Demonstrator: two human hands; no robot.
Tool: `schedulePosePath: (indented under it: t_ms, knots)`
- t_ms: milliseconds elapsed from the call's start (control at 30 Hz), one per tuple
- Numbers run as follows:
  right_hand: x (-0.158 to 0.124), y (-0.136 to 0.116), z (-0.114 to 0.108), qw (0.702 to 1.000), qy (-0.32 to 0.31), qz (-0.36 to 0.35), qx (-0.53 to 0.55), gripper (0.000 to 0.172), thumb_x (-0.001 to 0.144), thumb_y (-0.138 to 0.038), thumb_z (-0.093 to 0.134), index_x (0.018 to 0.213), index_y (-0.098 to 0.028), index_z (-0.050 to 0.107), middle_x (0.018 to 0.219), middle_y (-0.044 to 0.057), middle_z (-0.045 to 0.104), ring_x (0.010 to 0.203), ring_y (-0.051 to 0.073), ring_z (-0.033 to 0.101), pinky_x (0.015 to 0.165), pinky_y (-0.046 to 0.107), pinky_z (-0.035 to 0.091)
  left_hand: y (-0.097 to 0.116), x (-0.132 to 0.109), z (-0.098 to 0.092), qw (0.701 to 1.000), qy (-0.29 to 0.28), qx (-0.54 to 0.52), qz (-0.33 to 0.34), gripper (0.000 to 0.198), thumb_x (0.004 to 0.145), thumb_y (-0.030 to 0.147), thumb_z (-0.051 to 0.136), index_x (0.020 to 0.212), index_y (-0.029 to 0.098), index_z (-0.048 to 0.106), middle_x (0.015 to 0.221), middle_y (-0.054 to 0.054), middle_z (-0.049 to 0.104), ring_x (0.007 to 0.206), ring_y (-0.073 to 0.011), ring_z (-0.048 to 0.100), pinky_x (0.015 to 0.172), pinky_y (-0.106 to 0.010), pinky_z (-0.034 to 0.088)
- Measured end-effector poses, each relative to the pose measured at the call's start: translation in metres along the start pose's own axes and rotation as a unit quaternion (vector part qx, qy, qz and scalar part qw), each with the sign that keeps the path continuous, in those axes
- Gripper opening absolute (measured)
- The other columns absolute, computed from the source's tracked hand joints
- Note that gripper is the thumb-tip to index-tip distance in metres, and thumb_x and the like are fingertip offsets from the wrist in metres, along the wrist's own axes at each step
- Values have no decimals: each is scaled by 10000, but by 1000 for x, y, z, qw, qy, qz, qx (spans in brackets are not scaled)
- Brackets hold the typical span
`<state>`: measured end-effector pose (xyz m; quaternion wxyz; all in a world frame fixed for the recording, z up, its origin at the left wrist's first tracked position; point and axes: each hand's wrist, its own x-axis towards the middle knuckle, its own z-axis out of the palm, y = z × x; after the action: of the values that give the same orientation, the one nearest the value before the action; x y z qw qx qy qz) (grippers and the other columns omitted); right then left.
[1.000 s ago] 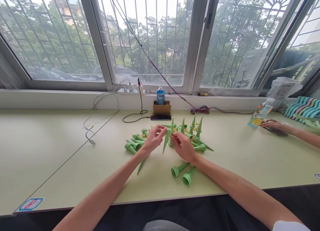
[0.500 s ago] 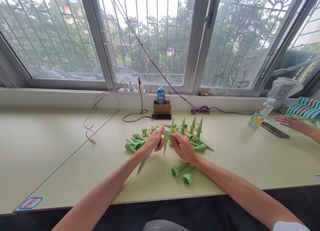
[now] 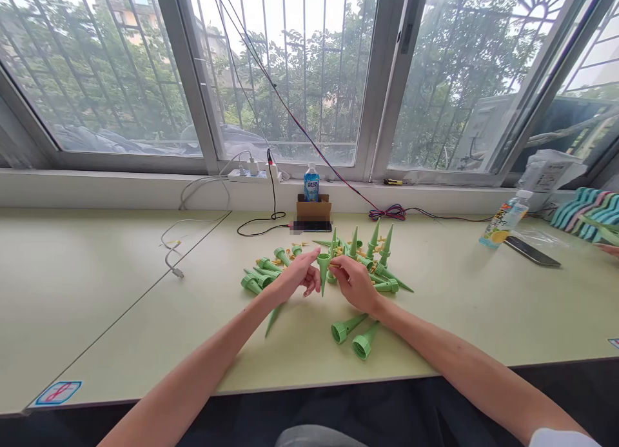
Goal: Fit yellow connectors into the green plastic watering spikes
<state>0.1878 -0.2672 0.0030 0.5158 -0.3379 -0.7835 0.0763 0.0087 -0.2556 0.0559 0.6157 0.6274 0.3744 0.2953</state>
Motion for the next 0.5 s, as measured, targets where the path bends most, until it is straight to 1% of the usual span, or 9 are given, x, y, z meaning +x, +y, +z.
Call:
schedulePosePath:
  t_ms: [333,500]
  knots:
    - [0,1,-1,1000,-5,11,6,128,968,-228,451,897,-192,552,738,7,569,604,117,480,592,234,393,-1,1,-2,1000,-21,-10,2,530,855,696,421,784,173,467,523,-46,621,363,-110,465,421,-242,356]
    - [0,0,-2,1000,-8,14,9,148,975,-248,441,887,-191,546,727,5,559,595,115,467,585,235,392,-2,1,-2,1000,-21,-15,7,516,854,692,432,834,177,465,533,-45,631,373,-124,487,421,-243,361]
